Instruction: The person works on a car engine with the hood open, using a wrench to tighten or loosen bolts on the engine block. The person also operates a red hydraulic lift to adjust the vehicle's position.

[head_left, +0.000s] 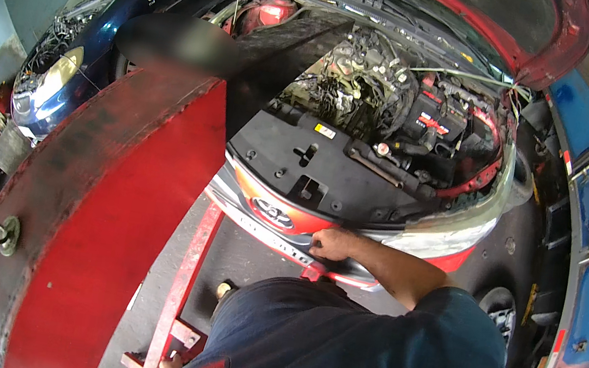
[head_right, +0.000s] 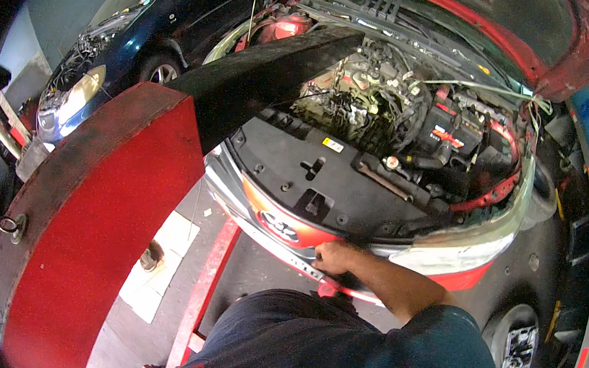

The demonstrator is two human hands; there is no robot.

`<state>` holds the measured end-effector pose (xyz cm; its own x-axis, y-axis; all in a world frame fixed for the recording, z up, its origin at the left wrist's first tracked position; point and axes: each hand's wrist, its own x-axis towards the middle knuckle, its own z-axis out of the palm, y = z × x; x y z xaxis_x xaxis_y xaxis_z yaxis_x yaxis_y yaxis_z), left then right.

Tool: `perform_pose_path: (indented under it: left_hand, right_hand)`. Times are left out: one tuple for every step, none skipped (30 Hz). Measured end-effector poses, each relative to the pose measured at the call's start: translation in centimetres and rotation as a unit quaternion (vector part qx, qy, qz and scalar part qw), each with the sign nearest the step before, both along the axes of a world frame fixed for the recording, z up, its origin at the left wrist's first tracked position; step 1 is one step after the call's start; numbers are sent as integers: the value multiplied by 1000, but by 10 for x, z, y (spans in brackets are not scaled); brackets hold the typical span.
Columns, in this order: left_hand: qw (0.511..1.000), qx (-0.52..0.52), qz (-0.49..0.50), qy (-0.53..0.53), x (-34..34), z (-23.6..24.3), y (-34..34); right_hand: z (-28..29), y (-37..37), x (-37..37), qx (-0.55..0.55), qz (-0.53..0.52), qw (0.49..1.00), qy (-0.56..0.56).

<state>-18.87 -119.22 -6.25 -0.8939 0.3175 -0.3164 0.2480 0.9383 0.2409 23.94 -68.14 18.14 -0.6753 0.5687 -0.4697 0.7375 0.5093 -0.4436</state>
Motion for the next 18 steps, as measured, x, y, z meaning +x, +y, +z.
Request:
perform_pose_path:
  left_hand:
    - [996,-28,-47,-70,-12,1,0]
    - [996,-28,-68,-42,-18,3,-6]
    - [995,-27,-90,-14,-35,5,-10]
    - [992,-50,-93,75,-33,-1,-16]
    - [985,-59,-147,65,-44,-2,-25]
    - [976,-66,-199,55,-53,-3,-31]
    - [974,-32,-221,21,-54,-3,-48]
    - [972,30,-231,-25,-58,-2,-57]
    - [965,94,-233,-68,-58,6,-72]
    - [957,155,-222,-106,-48,12,-87]
    - [946,200,-213,-139,-33,23,-104]
    - [945,223,-165,-174,-15,45,-124]
    - [945,198,-166,-201,-2,81,-149]
    - [947,139,-180,-226,9,117,-175]
    - [924,117,-261,-253,28,158,-206]
    - [888,153,-308,-306,47,201,-228]
    - [860,251,-290,-336,69,251,-264]
    - [842,328,-272,-331,84,308,-301]
  right_hand:
    - [-1,-12,-11,7,-9,1000,14]
    - [1,-20,-22,6,-9,1000,21]
    - [4,-32,-34,11,1,999,37]
    - [6,-47,-43,46,23,998,42]
    - [8,-63,-49,20,-3,996,84]
    - [10,-83,-61,-7,-30,992,124]
    - [11,-106,-79,-34,-10,983,182]
    - [15,-133,-89,-34,-21,981,190]
    - [21,-165,-94,-27,-11,980,198]
    - [26,-199,-88,-94,-58,988,109]
    - [36,-230,-81,-70,-32,994,74]
    - [57,-246,-81,-80,19,995,55]
    - [92,-265,-73,-66,22,996,56]
    - [116,-296,-61,-50,-71,985,152]
    - [158,-312,-39,-37,-53,976,206]
    - [198,-337,-15,276,41,929,245]
    - [238,-358,5,376,26,870,317]
    - [271,-381,22,426,15,810,404]
